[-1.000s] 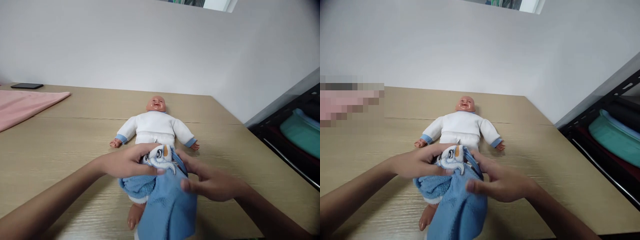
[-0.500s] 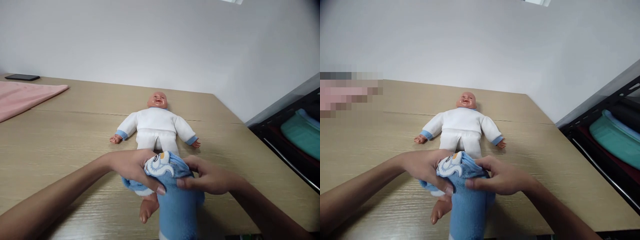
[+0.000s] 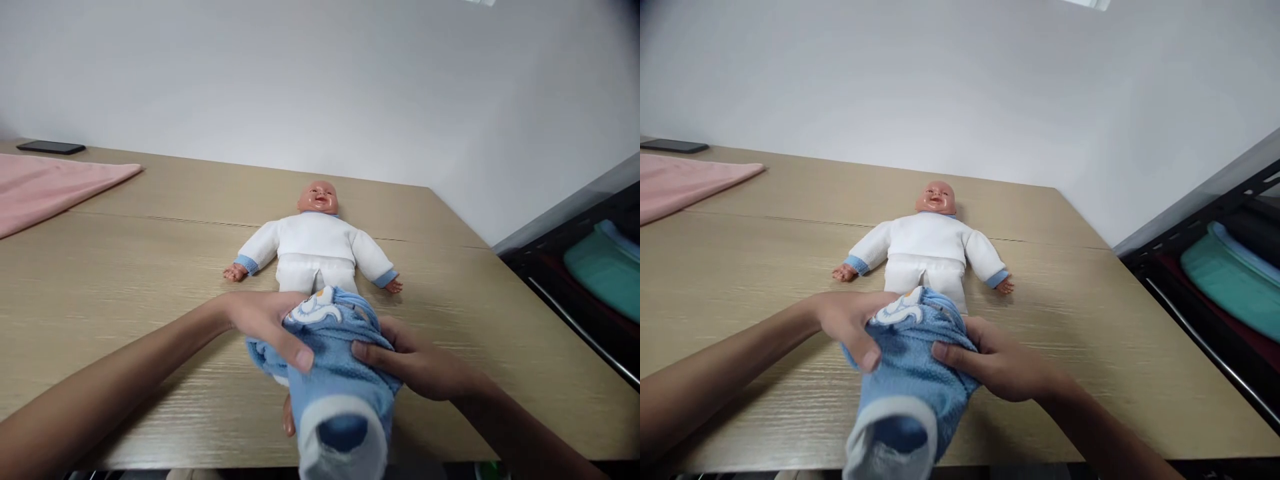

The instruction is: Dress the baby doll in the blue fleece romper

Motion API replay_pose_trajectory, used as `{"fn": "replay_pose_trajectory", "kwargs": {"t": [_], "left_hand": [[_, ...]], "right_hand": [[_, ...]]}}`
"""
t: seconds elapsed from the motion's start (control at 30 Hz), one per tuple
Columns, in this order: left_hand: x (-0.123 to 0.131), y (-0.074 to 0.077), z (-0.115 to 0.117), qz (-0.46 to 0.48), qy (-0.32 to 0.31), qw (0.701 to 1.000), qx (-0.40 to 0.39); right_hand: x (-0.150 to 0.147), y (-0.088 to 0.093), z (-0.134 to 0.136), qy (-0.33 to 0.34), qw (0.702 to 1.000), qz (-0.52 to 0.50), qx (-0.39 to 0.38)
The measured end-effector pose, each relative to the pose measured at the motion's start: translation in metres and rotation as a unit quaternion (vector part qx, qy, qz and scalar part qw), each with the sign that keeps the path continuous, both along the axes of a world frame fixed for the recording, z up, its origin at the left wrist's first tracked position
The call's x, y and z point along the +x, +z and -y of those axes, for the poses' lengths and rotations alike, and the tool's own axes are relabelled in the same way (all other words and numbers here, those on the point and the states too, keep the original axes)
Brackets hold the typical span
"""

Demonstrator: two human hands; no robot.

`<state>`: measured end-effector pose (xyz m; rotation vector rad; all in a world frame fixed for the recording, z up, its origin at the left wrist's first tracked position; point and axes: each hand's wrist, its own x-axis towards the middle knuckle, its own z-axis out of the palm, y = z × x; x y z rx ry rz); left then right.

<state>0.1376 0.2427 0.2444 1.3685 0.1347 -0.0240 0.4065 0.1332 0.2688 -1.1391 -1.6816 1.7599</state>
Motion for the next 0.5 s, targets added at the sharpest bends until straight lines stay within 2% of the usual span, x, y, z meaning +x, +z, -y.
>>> {"fn": "replay_pose_trajectory", "kwargs": {"t": [0.13, 0.2, 0.3, 0.4, 0.5], "left_hand": [[0.006, -0.002, 0.002, -0.002, -0.021, 0.998, 0.057], [0.008, -0.003, -0.001, 0.014, -0.043, 0.996, 0.074], [0.007, -0.004, -0.006, 0.015, -0.052, 0.995, 0.089], [0.003, -0.004, -0.009, -0.001, -0.008, 0.995, 0.101], [0.000, 0.001, -0.006, -0.047, 0.034, 0.996, 0.062]], "right_hand": [[0.002, -0.005, -0.002, 0.092, 0.993, -0.067, -0.036], [0.003, -0.002, -0.001, 0.111, 0.990, -0.081, -0.023], [0.001, -0.001, 0.004, 0.083, 0.992, -0.095, 0.006], [-0.001, -0.006, 0.013, 0.038, 0.997, -0.064, -0.013], [-0.003, -0.011, 0.022, -0.039, 0.999, -0.006, -0.014]]}}
